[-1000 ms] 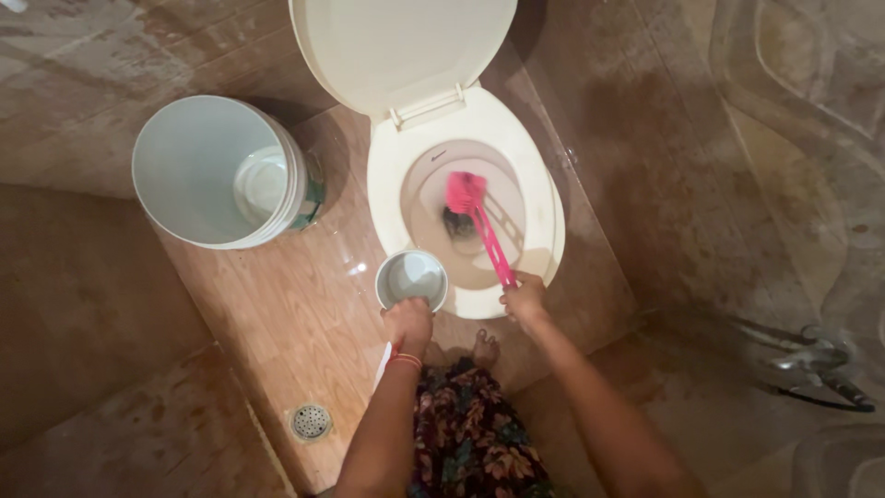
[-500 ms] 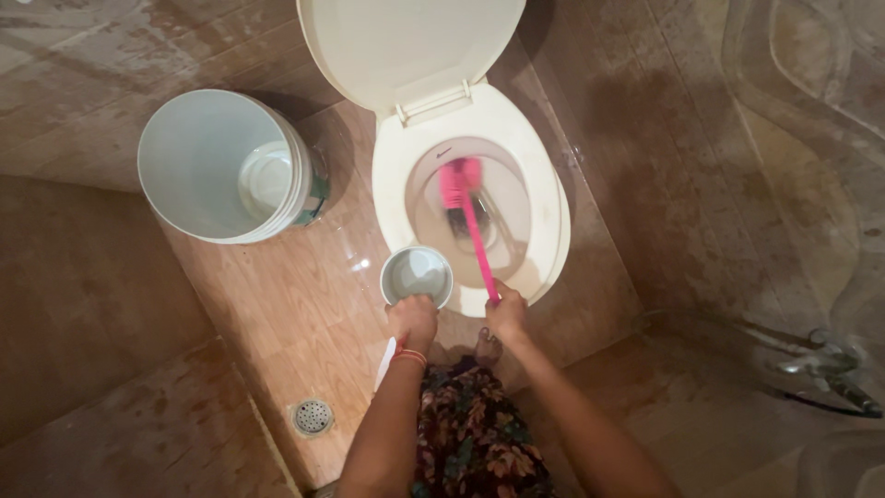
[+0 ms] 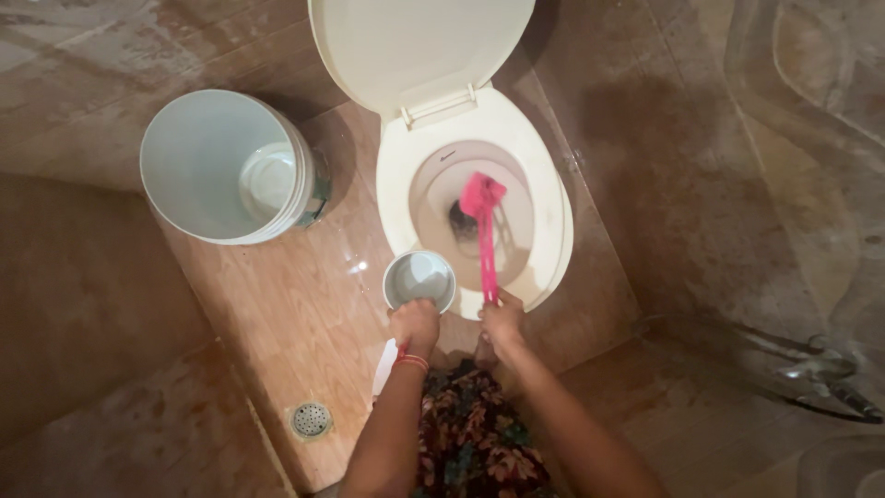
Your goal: The person cleans a toilet by pouring water from a mug into the bowl and scrubbing with a pink toilet brush. They repeatedly refill the mug from a bucket, scrub the interior, and flush the toilet. The person then closes the lid and exits the bathroom.
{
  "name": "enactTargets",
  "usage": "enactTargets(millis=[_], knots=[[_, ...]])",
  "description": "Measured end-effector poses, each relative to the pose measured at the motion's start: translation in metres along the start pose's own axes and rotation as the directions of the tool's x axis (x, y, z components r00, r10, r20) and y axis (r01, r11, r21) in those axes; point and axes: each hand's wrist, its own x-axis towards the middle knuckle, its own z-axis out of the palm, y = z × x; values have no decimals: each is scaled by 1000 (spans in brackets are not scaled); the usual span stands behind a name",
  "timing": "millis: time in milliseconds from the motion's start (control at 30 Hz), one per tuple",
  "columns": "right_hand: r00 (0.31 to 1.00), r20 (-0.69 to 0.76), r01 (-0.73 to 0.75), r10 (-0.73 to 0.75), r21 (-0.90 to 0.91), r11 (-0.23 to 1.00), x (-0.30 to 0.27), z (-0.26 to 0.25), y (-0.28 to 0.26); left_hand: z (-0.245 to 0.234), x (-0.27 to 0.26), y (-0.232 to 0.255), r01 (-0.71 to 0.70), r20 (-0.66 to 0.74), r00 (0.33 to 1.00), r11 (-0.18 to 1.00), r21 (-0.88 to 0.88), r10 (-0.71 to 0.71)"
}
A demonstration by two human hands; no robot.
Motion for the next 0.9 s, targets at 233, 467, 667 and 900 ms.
enactTargets(millis=[233,467,667,900], knots=[[692,517,718,-503,-560,414,31,-97,3,-2,3,7,-19,56,998,996,85,15],[891,397,453,-219,-757,471,14,-65,-67,-6,7,12,-11,31,1000,993,114,8],[921,301,380,-247,-563,734,10,-26,-41,-13,-4,5,5,20,1000,999,40,-5],[849,510,444,-137,-830,-337,-25,-107,-60,-18,2,9,-32,70,997,995,92,25]])
